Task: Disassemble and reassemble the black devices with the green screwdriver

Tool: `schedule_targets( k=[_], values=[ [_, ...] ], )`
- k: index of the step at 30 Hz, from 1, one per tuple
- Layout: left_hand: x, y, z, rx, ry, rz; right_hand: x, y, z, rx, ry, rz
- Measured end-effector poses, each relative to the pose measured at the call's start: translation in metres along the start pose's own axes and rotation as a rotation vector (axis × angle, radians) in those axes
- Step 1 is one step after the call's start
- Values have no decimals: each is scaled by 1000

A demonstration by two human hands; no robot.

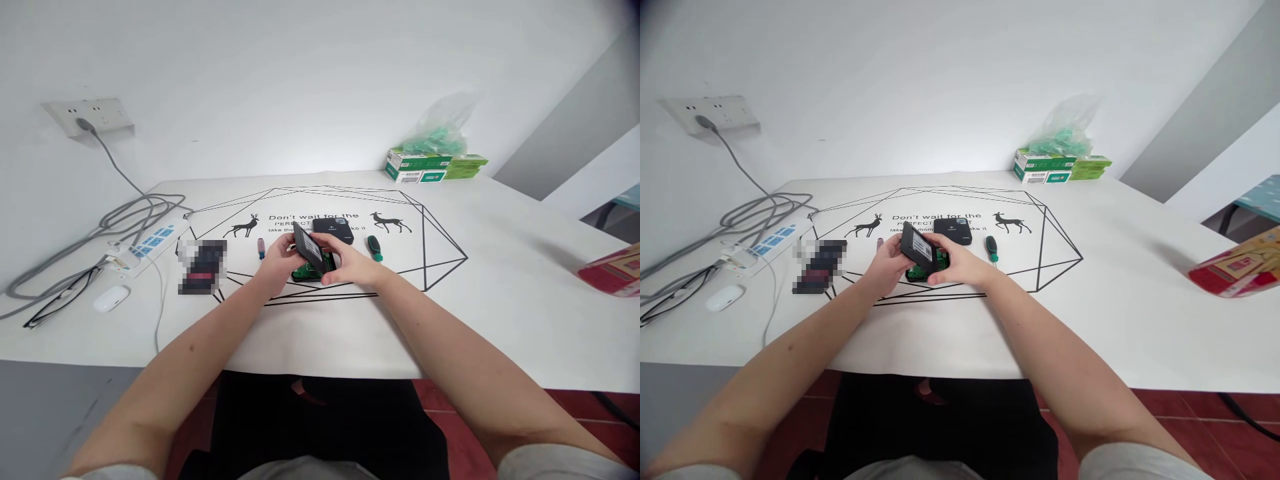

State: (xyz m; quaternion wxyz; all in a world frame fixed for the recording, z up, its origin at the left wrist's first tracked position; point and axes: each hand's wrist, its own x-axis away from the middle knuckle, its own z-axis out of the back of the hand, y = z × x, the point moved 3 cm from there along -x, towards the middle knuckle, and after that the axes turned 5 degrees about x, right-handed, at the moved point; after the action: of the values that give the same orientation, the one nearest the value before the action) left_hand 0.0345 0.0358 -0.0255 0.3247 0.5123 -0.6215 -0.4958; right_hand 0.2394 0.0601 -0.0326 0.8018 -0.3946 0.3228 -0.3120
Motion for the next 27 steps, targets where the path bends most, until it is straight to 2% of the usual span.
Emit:
schedule_targets(
  k=[2,4,8,11,13,17,27],
  values=[
    [-2,0,2,-48,-34,7,1,-1,-2,-23,-8,-5],
    [-4,1,9,-140,-60,1,2,0,2,31,53,4],
    [-5,16,32,-510,-56,-75,1,3,16,229,147,47],
    [-3,23,43,-863,-212,-24,-2,8,21,326,102,28],
    [-2,26,45,-995,-268,-24,-4,11,21,375,49,0],
    [-3,24,43,-1079,-292,-32,-8,13,18,453,-16,-26],
    [-3,27,40,-1153,-270,3,-9,11,15,522,-84,-89]
  ],
)
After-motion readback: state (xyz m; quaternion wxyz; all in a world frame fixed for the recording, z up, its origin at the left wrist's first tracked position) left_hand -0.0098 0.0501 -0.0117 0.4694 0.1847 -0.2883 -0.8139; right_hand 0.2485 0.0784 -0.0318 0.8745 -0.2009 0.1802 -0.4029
